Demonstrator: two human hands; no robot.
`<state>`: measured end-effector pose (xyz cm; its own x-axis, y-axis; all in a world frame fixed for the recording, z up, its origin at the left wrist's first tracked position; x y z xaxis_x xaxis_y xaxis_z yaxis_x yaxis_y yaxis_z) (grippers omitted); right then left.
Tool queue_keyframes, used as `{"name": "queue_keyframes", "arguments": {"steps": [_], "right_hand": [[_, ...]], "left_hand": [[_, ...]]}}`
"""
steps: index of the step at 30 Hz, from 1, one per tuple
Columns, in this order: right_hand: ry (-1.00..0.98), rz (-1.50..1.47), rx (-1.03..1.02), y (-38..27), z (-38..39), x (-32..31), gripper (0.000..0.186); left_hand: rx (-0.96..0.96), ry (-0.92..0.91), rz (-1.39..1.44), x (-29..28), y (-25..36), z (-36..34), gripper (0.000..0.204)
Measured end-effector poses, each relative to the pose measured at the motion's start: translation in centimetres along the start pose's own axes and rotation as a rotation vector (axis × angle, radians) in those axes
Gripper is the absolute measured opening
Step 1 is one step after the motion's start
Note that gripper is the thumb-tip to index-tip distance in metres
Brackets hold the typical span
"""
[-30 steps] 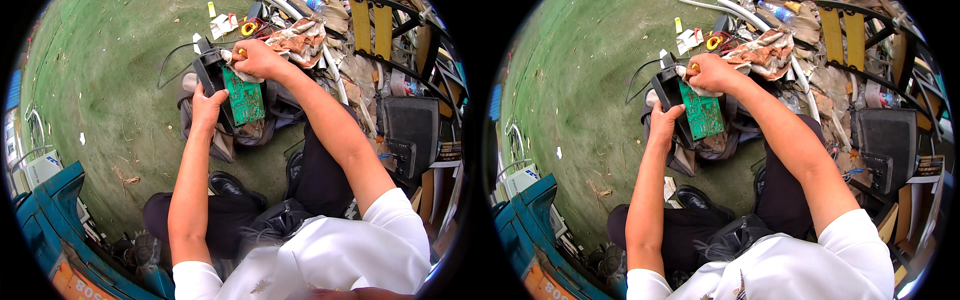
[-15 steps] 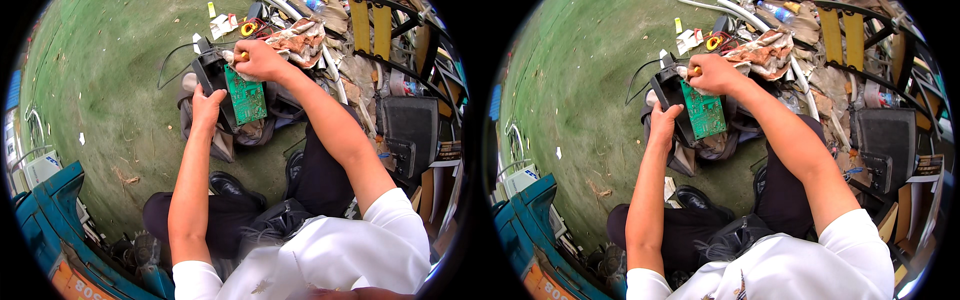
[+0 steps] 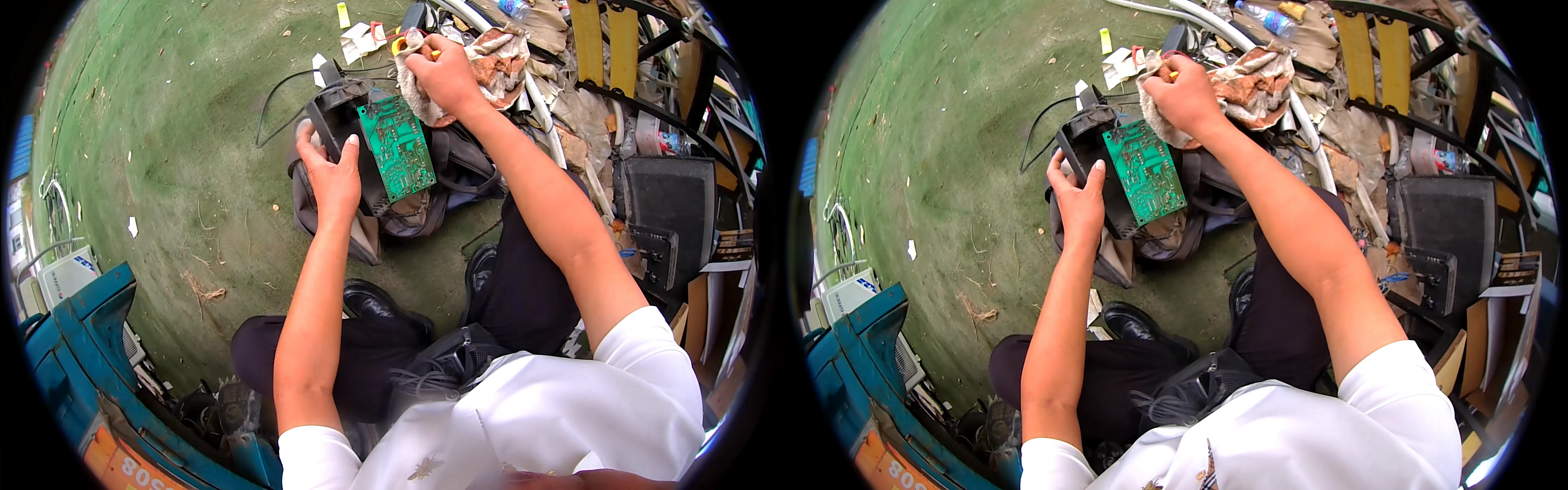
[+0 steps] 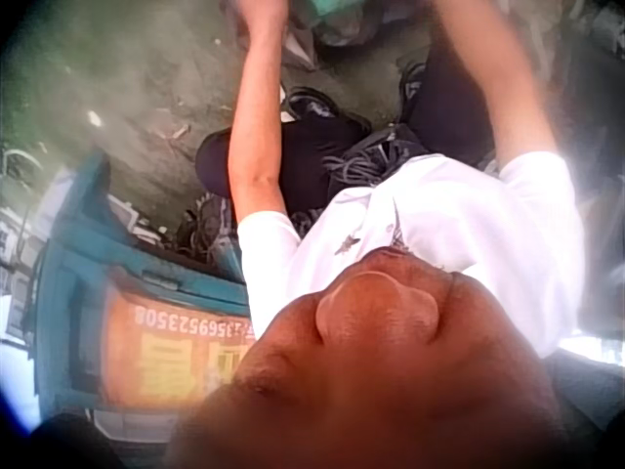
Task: The person wipes a green circuit board with a cloth, then uses a multimeter to test electrical points on the board. The person remains seated on the ground throughout the task.
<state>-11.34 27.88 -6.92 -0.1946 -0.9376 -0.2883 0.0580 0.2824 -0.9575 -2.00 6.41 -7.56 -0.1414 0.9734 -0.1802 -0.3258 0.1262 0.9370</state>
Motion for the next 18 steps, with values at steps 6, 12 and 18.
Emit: {"name": "queue_keyframes", "arguments": {"steps": [6, 12, 18], "right_hand": [[-0.421, 0.148, 0.054, 0.5, 0.2, -0.2, 0.026], [-0.427, 0.308, 0.046, 0.7, 1.2, 0.3, 0.038], [-0.277, 0.278, 0.100, 2.0, 1.2, 1.3, 0.039]], "left_hand": [[0.311, 0.069, -0.170, 0.1, -1.4, -0.2, 0.062], [0.440, 0.067, -0.341, -0.2, -1.6, -0.3, 0.027], [0.367, -0.031, -0.409, -0.2, 0.5, -0.9, 0.014]]}}
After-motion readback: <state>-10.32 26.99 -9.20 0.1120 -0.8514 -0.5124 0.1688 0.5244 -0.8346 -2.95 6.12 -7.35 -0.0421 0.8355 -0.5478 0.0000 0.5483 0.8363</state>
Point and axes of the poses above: each hand's wrist, its own z-axis away from the middle knuckle, its own x-axis out of the palm, y = z × x, the point moved 1 cm from there along -z, towards the middle knuckle, and after that the axes turned 1 degree about -z, right-handed, at the moved point
